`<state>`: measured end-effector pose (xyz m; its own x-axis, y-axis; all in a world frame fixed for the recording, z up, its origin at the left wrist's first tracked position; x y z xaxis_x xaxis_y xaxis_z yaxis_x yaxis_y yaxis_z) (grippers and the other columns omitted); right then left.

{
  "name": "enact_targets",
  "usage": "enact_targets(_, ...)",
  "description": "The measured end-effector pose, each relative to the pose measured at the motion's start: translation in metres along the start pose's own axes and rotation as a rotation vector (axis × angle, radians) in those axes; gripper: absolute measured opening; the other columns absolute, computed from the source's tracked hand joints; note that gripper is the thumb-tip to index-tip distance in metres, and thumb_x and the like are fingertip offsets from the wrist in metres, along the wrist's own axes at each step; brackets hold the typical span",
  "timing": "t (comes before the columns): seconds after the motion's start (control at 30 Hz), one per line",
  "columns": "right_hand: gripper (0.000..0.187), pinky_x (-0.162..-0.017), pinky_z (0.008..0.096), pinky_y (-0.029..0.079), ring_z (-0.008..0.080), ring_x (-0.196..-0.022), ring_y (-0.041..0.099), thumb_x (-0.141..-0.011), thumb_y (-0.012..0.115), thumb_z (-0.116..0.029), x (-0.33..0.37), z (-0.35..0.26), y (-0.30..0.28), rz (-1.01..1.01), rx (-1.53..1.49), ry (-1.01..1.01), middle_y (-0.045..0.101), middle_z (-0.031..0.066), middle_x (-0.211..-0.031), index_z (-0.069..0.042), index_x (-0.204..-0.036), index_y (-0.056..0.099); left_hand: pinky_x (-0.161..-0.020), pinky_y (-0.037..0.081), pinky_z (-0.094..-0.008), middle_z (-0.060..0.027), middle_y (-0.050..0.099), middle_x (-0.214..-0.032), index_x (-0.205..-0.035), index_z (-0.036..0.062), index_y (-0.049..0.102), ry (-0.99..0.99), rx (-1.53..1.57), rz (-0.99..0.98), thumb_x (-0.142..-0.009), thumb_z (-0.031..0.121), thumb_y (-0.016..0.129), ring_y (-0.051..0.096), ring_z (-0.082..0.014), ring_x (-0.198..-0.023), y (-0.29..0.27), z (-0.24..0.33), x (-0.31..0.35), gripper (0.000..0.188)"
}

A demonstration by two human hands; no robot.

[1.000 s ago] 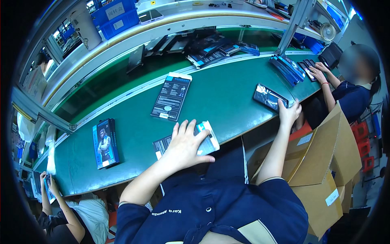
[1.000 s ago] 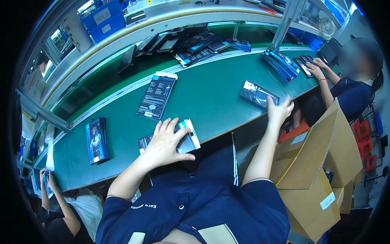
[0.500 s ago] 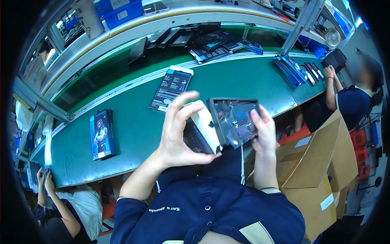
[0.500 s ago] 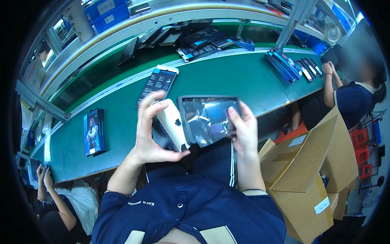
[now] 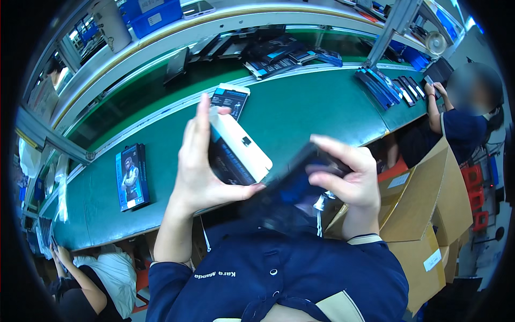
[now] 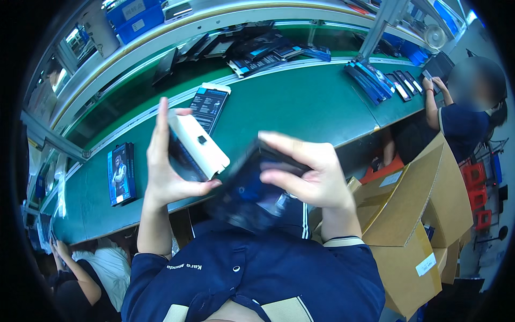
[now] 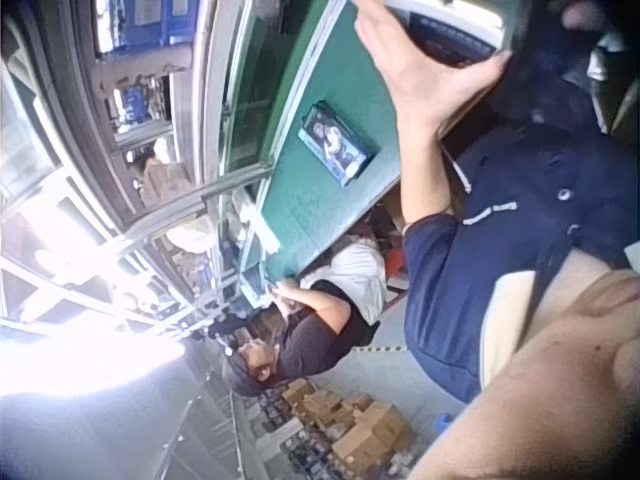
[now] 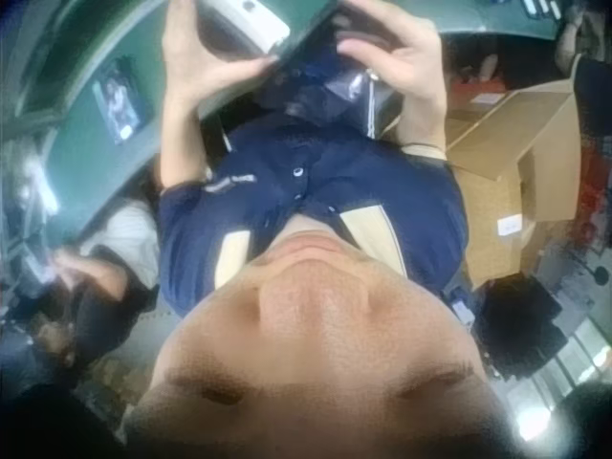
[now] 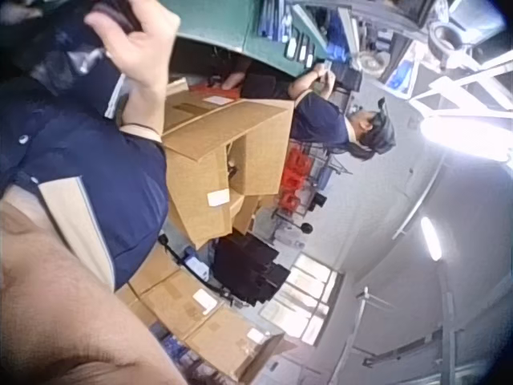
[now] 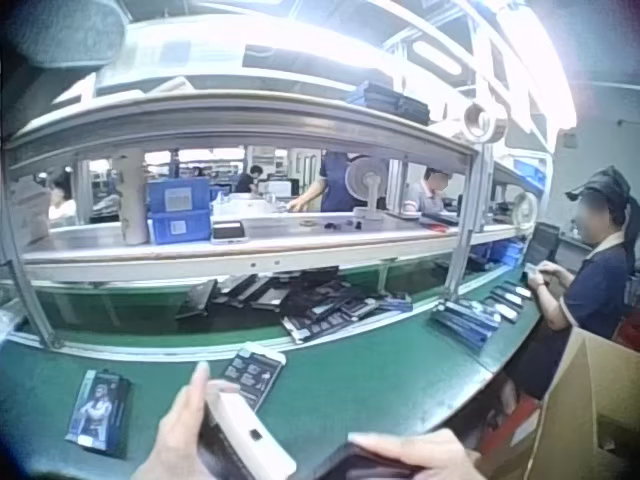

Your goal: Placing electronic components in retail packaging and then into bulk shipping boxes at an assembly line.

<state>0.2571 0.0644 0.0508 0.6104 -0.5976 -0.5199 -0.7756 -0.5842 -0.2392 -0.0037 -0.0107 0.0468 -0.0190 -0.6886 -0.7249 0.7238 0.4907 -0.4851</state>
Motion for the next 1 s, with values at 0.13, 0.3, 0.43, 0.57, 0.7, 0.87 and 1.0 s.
enact_targets(0.13, 0.051, -0.087, 0.0281, 0.053, 0.015, -0.102, 0.063, -0.084, 0.074, -0.001, -0.005, 0.014, -0.008, 0.465, -0.344, -0.072, 0.064, 0.0138, -0.119, 0.004, -0.131, 0.054, -0.095, 0.046, -0.0409, -0.0201, 0.056, -0.121, -0.151, -0.003, 0.023, -0.062, -0.085, 0.126, -0.047, 0.03, 0.09, 0.057, -0.0325, -0.109, -0.018, -0.001, -0.004, 0.128)
enact_targets(0.3, 0.05, -0.089, 0.0262, 0.051, 0.0129, -0.099, 0.064, -0.087, 0.07, 0.002, -0.029, 0.018, 0.011, 0.735, -0.188, -0.17, 0.065, 0.0087, -0.114, 0.005, -0.134, 0.051, -0.096, 0.044, -0.043, -0.0231, 0.053, -0.119, -0.149, -0.006, 0.026, 0.06, -0.104, -0.105, -0.044, 0.033, 0.094, 0.053, -0.0377, -0.109, 0.002, 0.004, 0.004, 0.131)
enact_targets(0.43, 0.054, -0.091, 0.0258, 0.049, 0.0139, -0.1, 0.065, -0.083, 0.074, 0.002, -0.021, 0.003, -0.008, 0.367, -0.024, -0.082, 0.067, 0.0112, -0.114, 0.007, -0.133, 0.053, -0.096, 0.045, -0.0435, -0.0236, 0.053, -0.118, -0.15, -0.0063, 0.024, -0.013, -0.211, -0.048, -0.045, 0.035, 0.093, 0.054, -0.0383, -0.11, -0.013, -0.002, 0.011, 0.132)
enact_targets(0.57, 0.054, -0.09, 0.024, 0.049, 0.0126, -0.099, 0.064, -0.084, 0.074, 0.001, -0.037, 0.001, 0.003, 0.421, -0.062, -0.131, 0.067, 0.0107, -0.113, 0.008, -0.133, 0.053, -0.096, 0.045, -0.0431, -0.0234, 0.053, -0.118, -0.15, -0.0075, 0.023, 0.027, -0.174, -0.094, -0.047, 0.036, 0.092, 0.054, -0.0379, -0.109, -0.014, 0.003, 0.008, 0.131)
enact_targets(0.7, 0.05, -0.09, 0.0232, 0.049, 0.0106, -0.098, 0.062, -0.087, 0.07, 0.002, -0.05, 0.004, 0.017, 0.519, -0.215, -0.082, 0.066, 0.0097, -0.114, 0.009, -0.133, 0.052, -0.099, 0.042, -0.0412, -0.026, 0.05, -0.129, -0.15, -0.0093, 0.023, 0.108, -0.082, -0.084, -0.044, 0.044, 0.092, 0.054, -0.0372, -0.117, -0.016, 0.003, 0.006, 0.137)
enact_targets(0.87, 0.049, -0.092, 0.0261, 0.051, 0.013, -0.1, 0.065, -0.09, 0.067, 0.001, -0.036, 0.022, 0.027, 0.537, -0.223, -0.074, 0.066, 0.0121, -0.116, 0.008, -0.135, 0.05, -0.097, 0.042, -0.0426, -0.0229, 0.055, -0.121, -0.149, -0.0092, 0.023, 0.144, -0.036, -0.104, -0.047, 0.039, 0.091, 0.055, -0.0373, -0.109, -0.022, -0.005, 0.012, 0.132)
enact_targets(1.0, 0.049, -0.091, 0.0262, 0.052, 0.0128, -0.1, 0.064, -0.089, 0.067, 0.001, -0.029, 0.024, 0.027, 0.54, -0.237, -0.068, 0.066, 0.0121, -0.116, 0.007, -0.135, 0.05, -0.096, 0.042, -0.0435, -0.0223, 0.056, -0.12, -0.149, -0.0077, 0.026, 0.139, 0.016, -0.109, -0.047, 0.038, 0.09, 0.055, -0.037, -0.108, -0.022, -0.007, 0.013, 0.129)
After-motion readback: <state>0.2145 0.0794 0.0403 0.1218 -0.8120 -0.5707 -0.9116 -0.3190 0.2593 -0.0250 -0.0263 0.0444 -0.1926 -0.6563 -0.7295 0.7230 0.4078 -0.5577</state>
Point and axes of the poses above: each hand's wrist, its own x-axis away from the middle knuckle, its own y-axis out of the palm, z = x × y, the point moved 1 cm from there along -x, towards the middle knuckle
